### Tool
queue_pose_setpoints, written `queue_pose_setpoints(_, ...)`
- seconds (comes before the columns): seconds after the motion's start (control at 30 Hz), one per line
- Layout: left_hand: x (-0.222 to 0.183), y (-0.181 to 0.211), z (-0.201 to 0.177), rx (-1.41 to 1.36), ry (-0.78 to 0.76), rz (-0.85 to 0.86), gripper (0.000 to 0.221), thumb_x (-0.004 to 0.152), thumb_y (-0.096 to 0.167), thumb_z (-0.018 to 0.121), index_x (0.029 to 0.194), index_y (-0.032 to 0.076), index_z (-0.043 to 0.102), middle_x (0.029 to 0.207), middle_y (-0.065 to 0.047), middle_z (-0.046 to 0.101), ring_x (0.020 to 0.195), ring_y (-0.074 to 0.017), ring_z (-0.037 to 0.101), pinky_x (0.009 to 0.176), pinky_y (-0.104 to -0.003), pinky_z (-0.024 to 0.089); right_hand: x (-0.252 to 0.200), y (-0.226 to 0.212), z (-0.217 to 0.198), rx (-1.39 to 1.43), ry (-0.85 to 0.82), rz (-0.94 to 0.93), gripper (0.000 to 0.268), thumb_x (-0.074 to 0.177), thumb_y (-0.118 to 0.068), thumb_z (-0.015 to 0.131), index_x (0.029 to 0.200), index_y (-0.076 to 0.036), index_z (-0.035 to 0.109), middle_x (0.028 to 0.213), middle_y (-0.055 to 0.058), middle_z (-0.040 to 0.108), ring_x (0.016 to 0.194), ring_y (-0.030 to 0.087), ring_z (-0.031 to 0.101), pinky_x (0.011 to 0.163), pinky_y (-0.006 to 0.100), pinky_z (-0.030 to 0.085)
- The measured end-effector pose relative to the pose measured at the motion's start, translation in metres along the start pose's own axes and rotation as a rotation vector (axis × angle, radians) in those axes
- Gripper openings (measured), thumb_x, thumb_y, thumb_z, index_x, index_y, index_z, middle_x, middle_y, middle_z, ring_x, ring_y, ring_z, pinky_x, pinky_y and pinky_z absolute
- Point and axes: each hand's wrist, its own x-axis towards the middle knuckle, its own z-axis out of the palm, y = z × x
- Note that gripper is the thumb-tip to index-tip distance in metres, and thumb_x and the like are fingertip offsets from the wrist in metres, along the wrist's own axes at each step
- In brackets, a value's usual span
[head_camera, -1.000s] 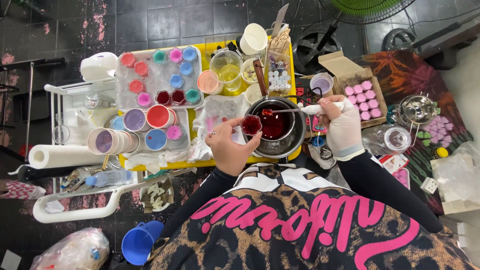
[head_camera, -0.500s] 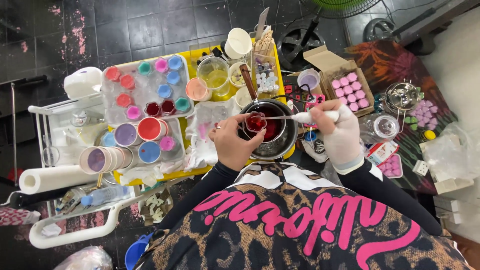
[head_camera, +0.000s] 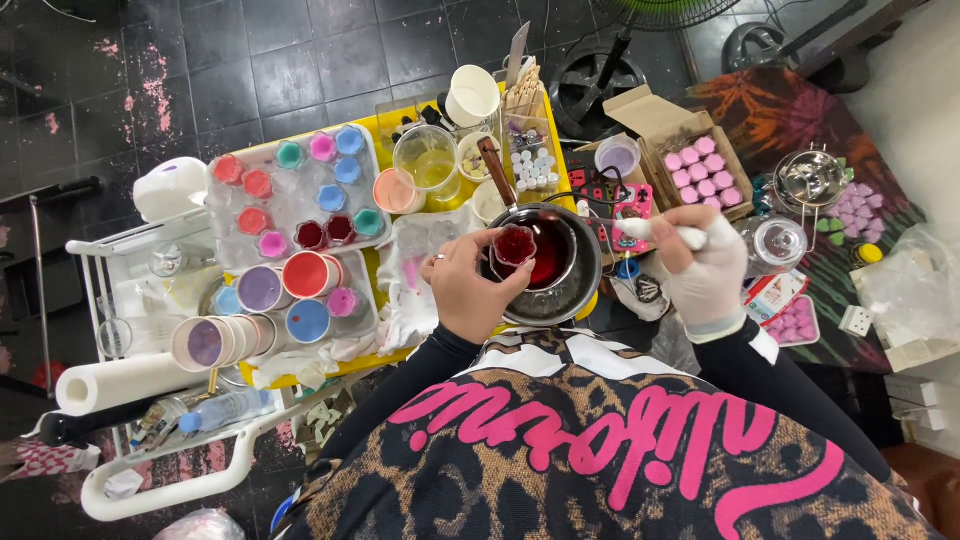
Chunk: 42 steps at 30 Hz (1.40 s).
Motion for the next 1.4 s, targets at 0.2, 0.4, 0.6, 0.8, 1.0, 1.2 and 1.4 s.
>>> queue_pose_setpoints(0.2, -0.008, -0.008, -0.005, -0.068, 0.048, 0.014, 0.044, 0.073, 0.038, 0.086, 0.107, 0.014, 0.072, 0.106, -0.003, 0.072, 0.103, -0.0212, 0.066, 0.097, -0.037, 0.039, 0.007, 0.046, 0.012, -0.089, -0.165, 0.102, 0.011, 0.101, -0.009, 0.068, 0.107, -0.001, 0.066, 0.097, 0.006, 0.074, 0.085, 0.006, 0.069, 0.073, 0.021, 0.057)
queue_pose_setpoints(0.4, -0.015, -0.009, -0.015, -0.003, 0.063, -0.010, 0.046, 0.069, 0.037, 0.088, 0.104, 0.013, 0.073, 0.102, -0.002, 0.072, 0.097, -0.0206, 0.066, 0.097, -0.040, 0.035, 0.006, 0.084, 0.023, 0.077, -0.114, 0.236, 0.009, 0.101, -0.010, 0.068, 0.107, -0.003, 0.065, 0.096, 0.006, 0.073, 0.088, 0.008, 0.068, 0.077, 0.020, 0.052)
queue_pose_setpoints(0.6, -0.022, -0.014, -0.020, 0.009, 0.090, -0.024, 0.048, 0.068, 0.040, 0.089, 0.105, 0.013, 0.073, 0.100, -0.001, 0.072, 0.095, -0.0194, 0.066, 0.098, -0.040, 0.034, 0.006, 0.088, 0.028, 0.211, 0.018, 0.334, 0.010, 0.101, -0.013, 0.068, 0.103, -0.006, 0.062, 0.085, 0.000, 0.068, 0.070, 0.003, 0.055, 0.063, 0.019, 0.042)
queue_pose_setpoints(0.8, -0.026, -0.017, -0.022, 0.033, 0.097, 0.022, 0.047, 0.068, 0.040, 0.089, 0.104, 0.013, 0.073, 0.100, -0.001, 0.072, 0.096, -0.0191, 0.066, 0.100, -0.043, 0.030, 0.013, 0.075, 0.022, 0.268, 0.085, 0.306, 0.012, 0.100, -0.014, 0.069, 0.101, -0.006, 0.060, 0.084, -0.001, 0.065, 0.063, 0.004, 0.051, 0.056, 0.018, 0.039)
queue_pose_setpoints(1.0, -0.025, -0.015, -0.015, 0.009, 0.020, -0.026, 0.047, 0.068, 0.039, 0.088, 0.107, 0.016, 0.074, 0.096, 0.001, 0.072, 0.091, -0.0178, 0.065, 0.099, -0.042, 0.031, 0.014, 0.027, 0.022, 0.288, 0.089, 0.266, 0.013, 0.100, -0.014, 0.069, 0.102, -0.006, 0.059, 0.087, 0.002, 0.067, 0.068, 0.006, 0.057, 0.062, 0.018, 0.045)
queue_pose_setpoints(1.2, -0.022, -0.018, -0.001, -0.020, 0.043, 0.059, 0.045, 0.072, 0.039, 0.087, 0.108, 0.018, 0.073, 0.102, 0.001, 0.071, 0.096, -0.0167, 0.065, 0.096, -0.040, 0.033, -0.003, 0.007, 0.018, 0.203, 0.011, 0.149, 0.014, 0.107, -0.014, 0.068, 0.105, -0.003, 0.060, 0.090, -0.001, 0.062, 0.074, 0.003, 0.050, 0.066, 0.018, 0.041)
queue_pose_setpoints(1.4, -0.016, -0.006, 0.002, 0.002, 0.007, 0.014, 0.046, 0.069, 0.041, 0.087, 0.106, 0.017, 0.074, 0.092, 0.002, 0.069, 0.083, -0.0152, 0.063, 0.095, -0.042, 0.030, -0.027, 0.001, 0.012, -0.065, -0.138, 0.075, 0.006, 0.102, -0.008, 0.069, 0.102, -0.003, 0.065, 0.090, -0.004, 0.064, 0.075, 0.001, 0.047, 0.066, 0.018, 0.039)
